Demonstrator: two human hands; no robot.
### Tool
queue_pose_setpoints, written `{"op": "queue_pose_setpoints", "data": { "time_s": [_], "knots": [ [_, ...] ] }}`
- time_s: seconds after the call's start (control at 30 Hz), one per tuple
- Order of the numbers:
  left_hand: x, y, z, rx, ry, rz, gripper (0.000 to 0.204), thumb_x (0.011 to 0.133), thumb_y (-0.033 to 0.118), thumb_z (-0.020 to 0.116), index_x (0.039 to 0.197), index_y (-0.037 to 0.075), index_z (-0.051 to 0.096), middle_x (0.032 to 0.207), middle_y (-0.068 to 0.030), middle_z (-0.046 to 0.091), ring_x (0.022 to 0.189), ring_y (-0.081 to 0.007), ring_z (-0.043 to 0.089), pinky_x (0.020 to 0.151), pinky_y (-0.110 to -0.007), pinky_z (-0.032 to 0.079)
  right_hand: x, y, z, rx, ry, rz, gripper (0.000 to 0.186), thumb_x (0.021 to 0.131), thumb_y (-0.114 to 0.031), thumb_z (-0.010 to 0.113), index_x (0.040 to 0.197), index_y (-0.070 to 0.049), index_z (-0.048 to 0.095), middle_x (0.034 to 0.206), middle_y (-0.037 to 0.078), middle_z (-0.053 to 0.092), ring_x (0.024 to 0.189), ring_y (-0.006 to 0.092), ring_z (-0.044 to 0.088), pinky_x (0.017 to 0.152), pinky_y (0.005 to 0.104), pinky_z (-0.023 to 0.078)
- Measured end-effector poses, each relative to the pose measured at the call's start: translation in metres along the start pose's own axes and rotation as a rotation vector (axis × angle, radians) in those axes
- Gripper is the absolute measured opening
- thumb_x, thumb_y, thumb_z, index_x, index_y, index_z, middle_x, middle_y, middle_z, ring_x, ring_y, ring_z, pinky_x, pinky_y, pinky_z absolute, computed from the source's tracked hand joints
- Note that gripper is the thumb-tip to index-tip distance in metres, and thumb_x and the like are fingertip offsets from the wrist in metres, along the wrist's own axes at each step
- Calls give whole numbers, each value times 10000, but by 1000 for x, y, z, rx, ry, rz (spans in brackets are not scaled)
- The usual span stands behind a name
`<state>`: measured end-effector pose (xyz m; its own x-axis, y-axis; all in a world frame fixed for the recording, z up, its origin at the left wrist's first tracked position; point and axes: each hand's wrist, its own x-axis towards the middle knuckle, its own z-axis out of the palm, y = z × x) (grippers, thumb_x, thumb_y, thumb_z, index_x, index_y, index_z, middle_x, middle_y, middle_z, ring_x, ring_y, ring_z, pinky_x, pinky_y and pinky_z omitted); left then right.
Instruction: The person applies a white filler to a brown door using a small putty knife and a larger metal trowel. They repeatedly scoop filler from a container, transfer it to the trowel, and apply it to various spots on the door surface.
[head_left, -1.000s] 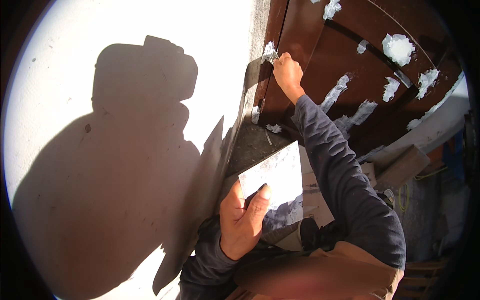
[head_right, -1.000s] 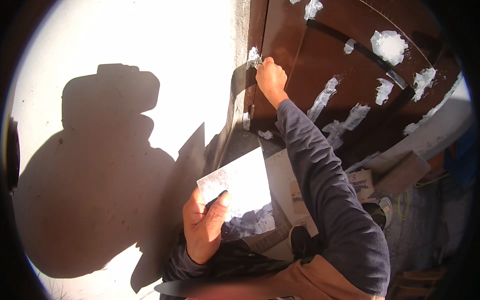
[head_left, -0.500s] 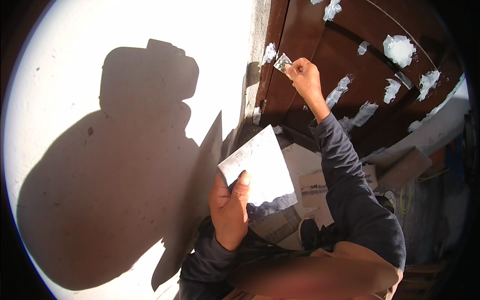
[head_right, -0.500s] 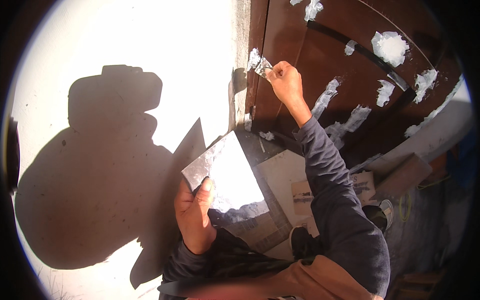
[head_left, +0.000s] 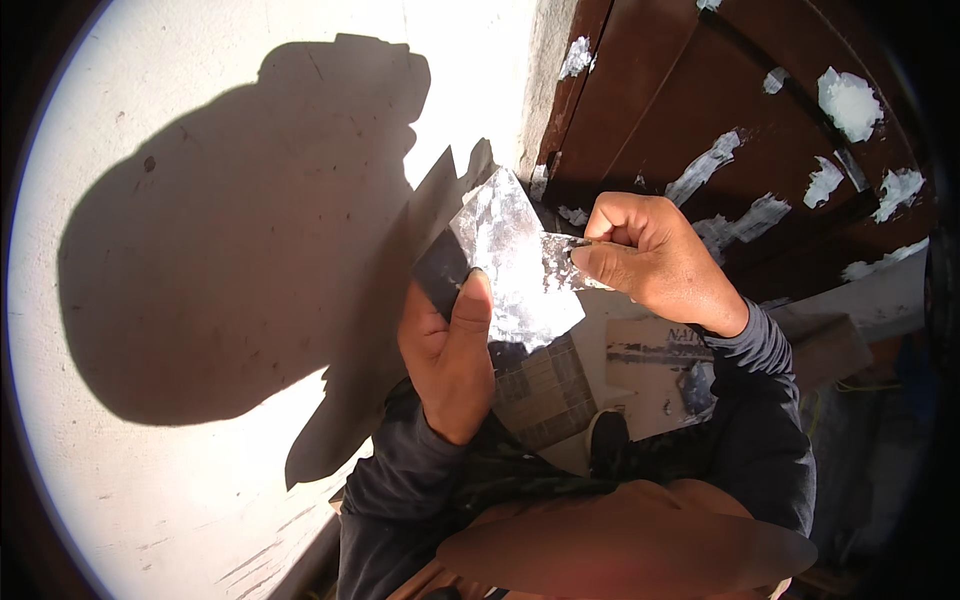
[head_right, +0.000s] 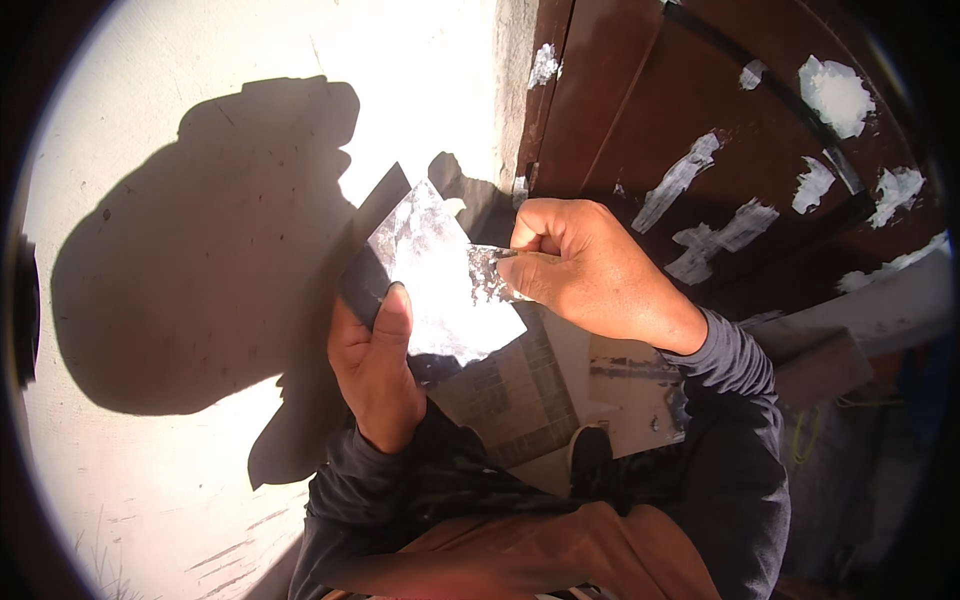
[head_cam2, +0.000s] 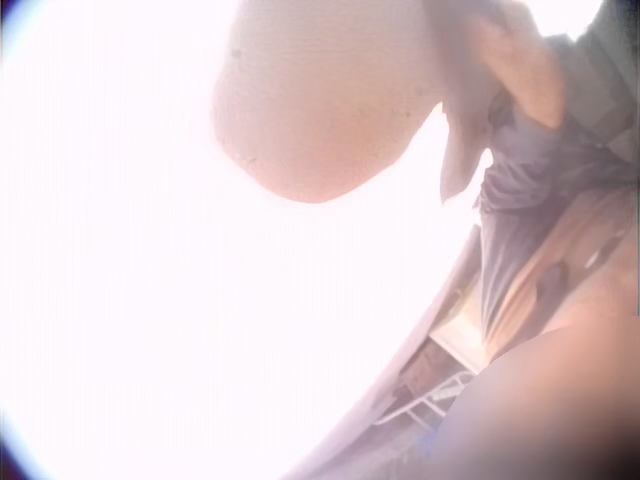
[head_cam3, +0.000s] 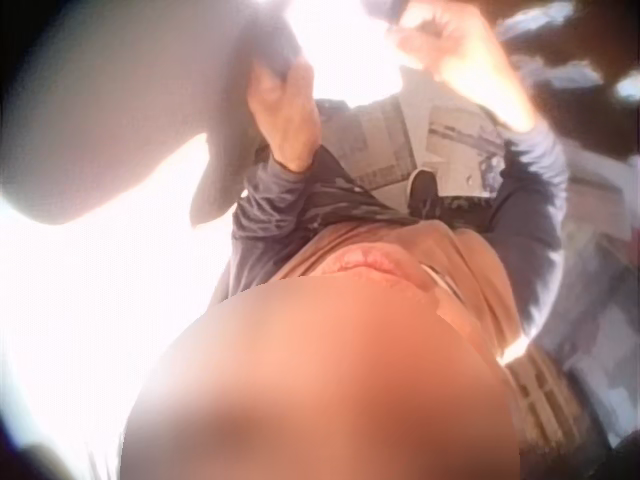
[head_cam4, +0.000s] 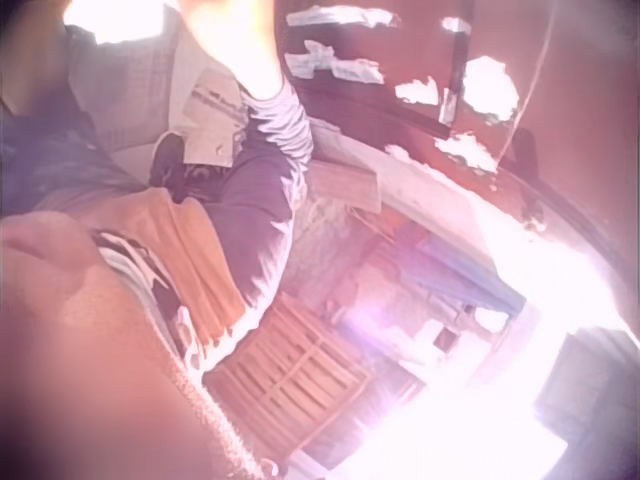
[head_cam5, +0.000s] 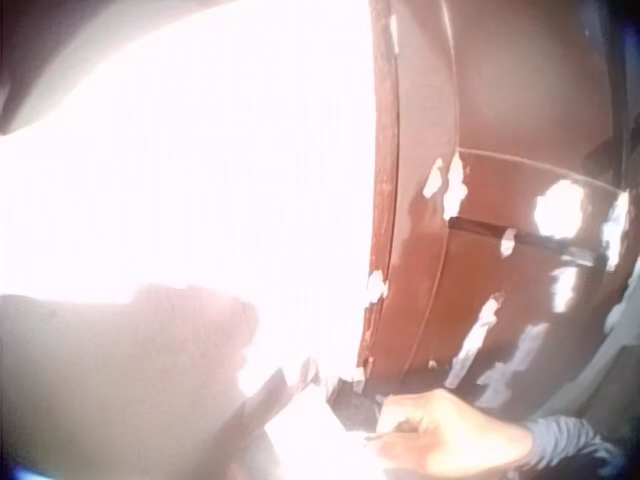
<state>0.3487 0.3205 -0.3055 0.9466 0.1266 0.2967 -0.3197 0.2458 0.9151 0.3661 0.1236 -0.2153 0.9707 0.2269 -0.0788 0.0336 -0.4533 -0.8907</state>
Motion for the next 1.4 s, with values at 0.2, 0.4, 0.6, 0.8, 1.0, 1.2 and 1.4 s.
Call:
{"op": "queue_pose_setpoints", "data": {
  "time_s": [0.2,0.4,0.6,0.8,1.0,1.2,1.4],
  "knots": [
    [-3,15,6,-244,202,69,318,979,107,589,1269,-20,556,1131,-64,621,981,-131,567,930,-259,418,7,52,-21,-245,238,-187,154,863,-23,697,793,7,563,648,68,584,592,82,548,521,284,410],
    [-24,33,-17,119,-338,-150,294,1007,165,574,1219,-37,560,1021,-105,676,932,-140,619,838,-272,469,115,161,-24,-541,722,-195,167,895,-198,678,919,-47,612,819,155,679,736,353,667,651,429,499],
    [-24,39,-34,284,-547,-211,312,1016,205,561,1190,-54,559,872,-172,695,770,-198,688,709,-284,513,221,199,-53,-822,884,-37,218,910,-276,611,959,-65,627,879,186,703,846,407,672,755,508,508],
    [-15,37,-48,263,-530,-257,318,1009,199,575,1191,-61,557,872,-176,694,772,-205,695,709,-285,516,231,194,-58,-891,935,111,213,890,-259,602,947,-56,628,862,225,700,865,443,669,782,520,509],
    [-12,33,-55,211,-537,-254,314,1009,186,574,1200,-62,550,897,-180,698,802,-207,697,725,-285,519,228,190,-57,-798,899,73,193,892,-255,615,912,-63,628,846,209,702,866,430,672,790,506,508],
    [-11,38,-54,173,-522,-387,287,994,205,616,1126,-46,575,967,-57,681,885,-85,569,827,-246,462,232,178,-65,-892,928,147,221,895,-280,622,908,-59,633,862,208,703,880,423,671,801,503,500],
    [-11,38,-55,156,-529,-388,274,996,194,613,1131,-42,577,976,-57,684,891,-83,573,829,-242,463,222,172,-73,-850,941,44,234,889,-266,632,948,-40,628,862,229,707,872,422,687,797,500,527]
  ]
}}
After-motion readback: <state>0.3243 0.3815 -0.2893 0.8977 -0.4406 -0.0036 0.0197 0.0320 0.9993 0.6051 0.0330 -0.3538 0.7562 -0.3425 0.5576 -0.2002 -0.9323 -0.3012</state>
